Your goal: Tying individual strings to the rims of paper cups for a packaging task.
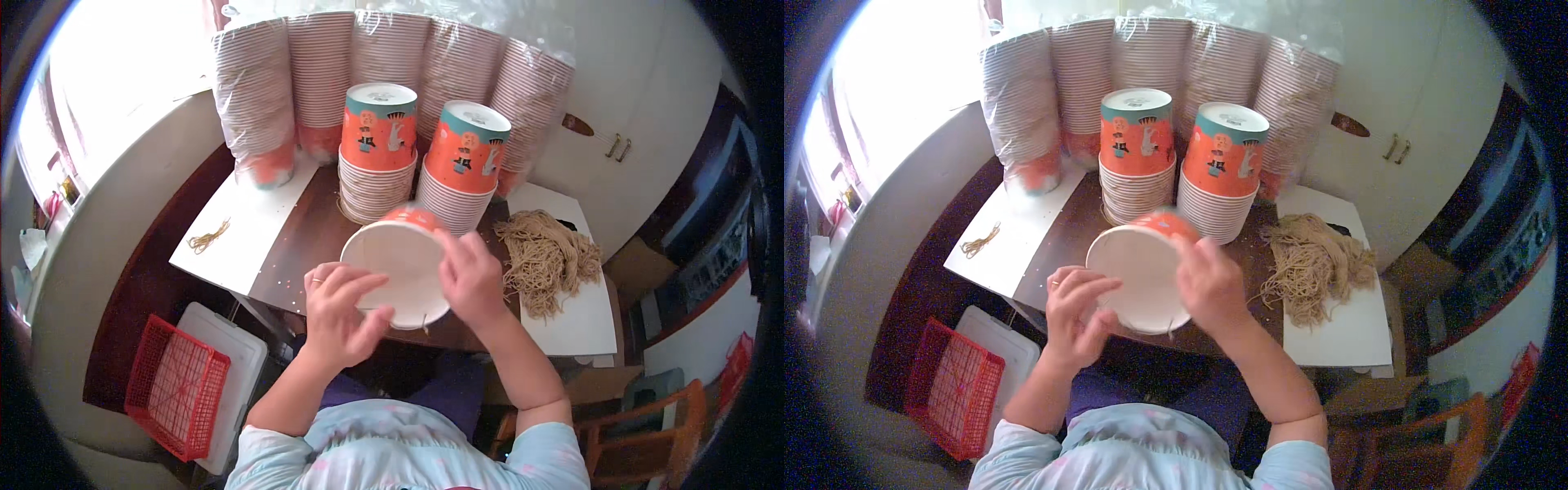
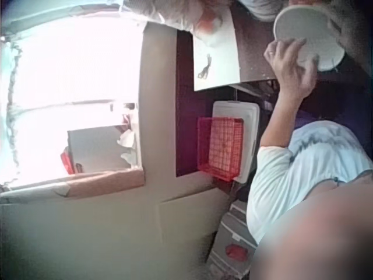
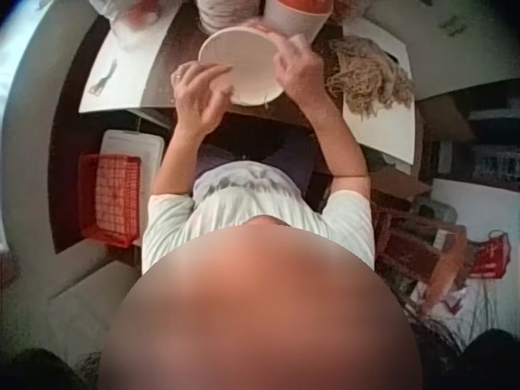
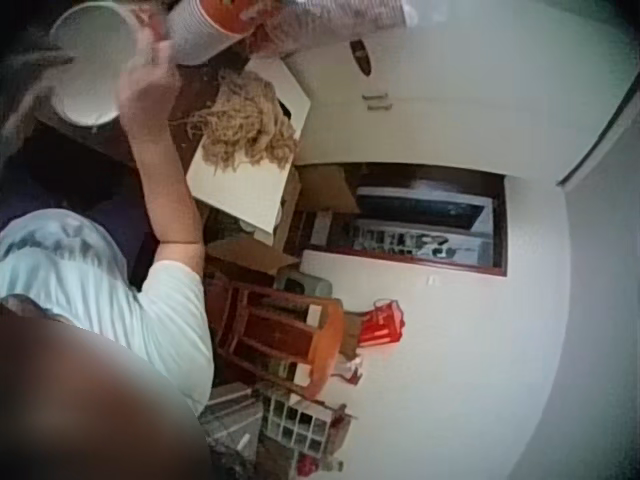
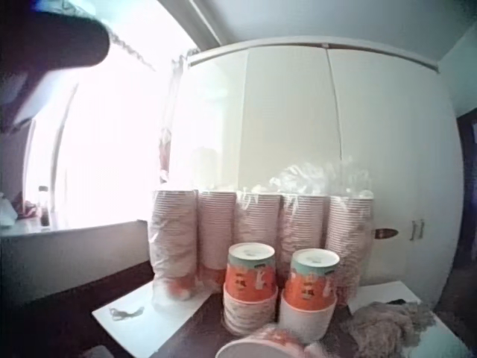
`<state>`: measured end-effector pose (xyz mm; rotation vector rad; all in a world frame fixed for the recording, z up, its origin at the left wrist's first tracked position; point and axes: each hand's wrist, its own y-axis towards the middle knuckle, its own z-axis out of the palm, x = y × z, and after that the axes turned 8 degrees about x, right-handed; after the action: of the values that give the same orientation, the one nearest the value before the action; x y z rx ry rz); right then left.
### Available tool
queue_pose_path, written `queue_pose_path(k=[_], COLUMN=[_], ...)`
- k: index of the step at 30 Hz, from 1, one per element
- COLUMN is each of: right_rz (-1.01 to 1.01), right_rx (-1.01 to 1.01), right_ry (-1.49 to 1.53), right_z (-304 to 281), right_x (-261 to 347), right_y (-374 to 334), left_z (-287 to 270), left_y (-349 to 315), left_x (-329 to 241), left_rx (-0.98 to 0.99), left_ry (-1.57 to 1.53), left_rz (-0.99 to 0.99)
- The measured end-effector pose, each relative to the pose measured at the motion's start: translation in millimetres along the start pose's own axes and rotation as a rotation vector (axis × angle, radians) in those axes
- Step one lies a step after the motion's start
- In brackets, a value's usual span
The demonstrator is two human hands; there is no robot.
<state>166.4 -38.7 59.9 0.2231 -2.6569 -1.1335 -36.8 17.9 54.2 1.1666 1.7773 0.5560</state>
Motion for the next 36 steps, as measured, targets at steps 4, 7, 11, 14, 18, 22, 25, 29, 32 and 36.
queue_pose_path(k=[4, 7, 11, 14, 18, 22, 25, 29, 32, 36], right_rz=[-0.511, -0.586, -0.030, 0.221, 0.083, 0.038, -0.027, -0.008, 0.028, 0.199], right_rx=[0.106, 0.079, -0.202, -0.032, 0.035, 0.008, -0.024, -0.106, -0.132, 0.036], right_ry=[-0.334, -0.096, -0.045, 1.012, 1.101, 0.986, 0.828, 0.640, 0.216, 0.219], right_z=[-12.7, -10.4, -29.8, -27.9, -11.0, -10.4, -8.2, 17.1, 53.8, 84.0], right_x=[46.9, 47.5, 13.8, 0.9, -1.9, 3.4, -7.4, -48.8, -83.6, -122.3], right_y=[-2.1, 4.0, 19.2, 53.8, 109.8, 167.4, 195.8, 221.5, 228.9, 230.7], left_z=[-0.4, 14.0, 3.3, 11.2, -2.6, -13.4, -15.9, 7.0, 27.7, 45.9], left_y=[-7.1, -14.5, -18.0, -7.1, 36.6, 78.8, 103.2, 97.8, 74.7, 50.0], left_x=[9.4, 5.5, 0.8, 9.3, 25.0, 65.8, 91.4, 124.7, 125.5, 114.9], left_rx=[0.172, -0.120, -0.271, -0.266, -0.321, -0.244, -0.053, 0.027, 0.049, 0.204], left_ry=[-1.177, -1.497, -1.518, -1.543, -1.491, -1.221, -0.919, -0.884, -0.919, -0.888], left_rz=[-0.507, -0.670, -0.545, -0.484, -0.442, -0.469, -0.591, -0.549, -0.563, -0.620])
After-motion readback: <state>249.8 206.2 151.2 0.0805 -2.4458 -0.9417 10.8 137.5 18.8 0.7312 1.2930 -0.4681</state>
